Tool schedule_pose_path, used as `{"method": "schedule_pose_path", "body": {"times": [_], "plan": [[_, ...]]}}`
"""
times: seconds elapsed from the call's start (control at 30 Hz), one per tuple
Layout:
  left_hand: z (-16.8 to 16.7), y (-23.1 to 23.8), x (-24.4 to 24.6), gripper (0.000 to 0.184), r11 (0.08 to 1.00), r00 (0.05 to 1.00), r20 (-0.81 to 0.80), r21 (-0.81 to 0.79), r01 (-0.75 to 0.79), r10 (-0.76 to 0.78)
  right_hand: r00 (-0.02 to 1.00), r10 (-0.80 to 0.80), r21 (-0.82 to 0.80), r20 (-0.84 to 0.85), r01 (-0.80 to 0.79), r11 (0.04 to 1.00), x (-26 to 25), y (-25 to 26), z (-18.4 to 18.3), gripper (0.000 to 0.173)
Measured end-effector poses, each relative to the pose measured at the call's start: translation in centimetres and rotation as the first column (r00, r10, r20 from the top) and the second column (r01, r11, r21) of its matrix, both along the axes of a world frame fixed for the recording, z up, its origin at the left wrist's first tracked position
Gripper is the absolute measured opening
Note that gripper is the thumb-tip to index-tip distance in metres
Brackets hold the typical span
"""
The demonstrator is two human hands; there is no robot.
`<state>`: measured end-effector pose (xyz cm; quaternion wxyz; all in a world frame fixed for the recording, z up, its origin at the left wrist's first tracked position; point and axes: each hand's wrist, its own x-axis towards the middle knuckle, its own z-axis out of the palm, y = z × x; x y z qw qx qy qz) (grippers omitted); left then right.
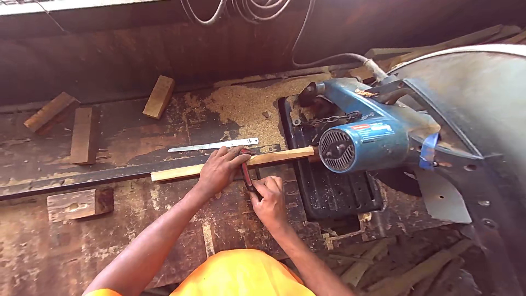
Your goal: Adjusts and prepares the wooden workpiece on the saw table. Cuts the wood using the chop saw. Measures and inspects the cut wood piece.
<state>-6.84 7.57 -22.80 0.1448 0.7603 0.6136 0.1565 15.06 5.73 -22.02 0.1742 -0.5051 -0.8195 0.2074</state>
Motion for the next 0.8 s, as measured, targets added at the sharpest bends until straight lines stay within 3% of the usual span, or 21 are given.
{"method": "schedule_pose_path", "body": {"times": [0.3, 0.53, 0.7, 0.8], "plan": [[0.3, 0.5, 0.1, 0.045, 0.998, 1.0, 0.01, -0.066, -0.011, 0.011, 1.0, -0.01, -0.02, -0.003, 0.01, 1.0, 0.3, -0.3, -0.2, 0.025], [0.1, 0.4, 0.1, 0.045, 1.0, 1.0, 0.021, -0.024, -0.001, 0.002, 0.998, 0.008, -0.044, -0.061, -0.01, 0.999, 0.9, -0.1, -0.5, 0.026], [0.1, 0.5, 0.2, 0.045, 1.0, 0.998, 0.068, 0.0, 0.014, -0.014, 0.993, -0.003, -0.113, -0.116, -0.01, 0.994, 1.8, -0.7, -0.7, 0.04], [0.0, 0.5, 0.3, 0.048, 1.0, 0.997, 0.075, -0.006, 0.015, -0.014, 0.997, -0.064, -0.115, -0.042, 0.059, 0.992, 3.0, -1.5, -0.9, 0.053]]}}
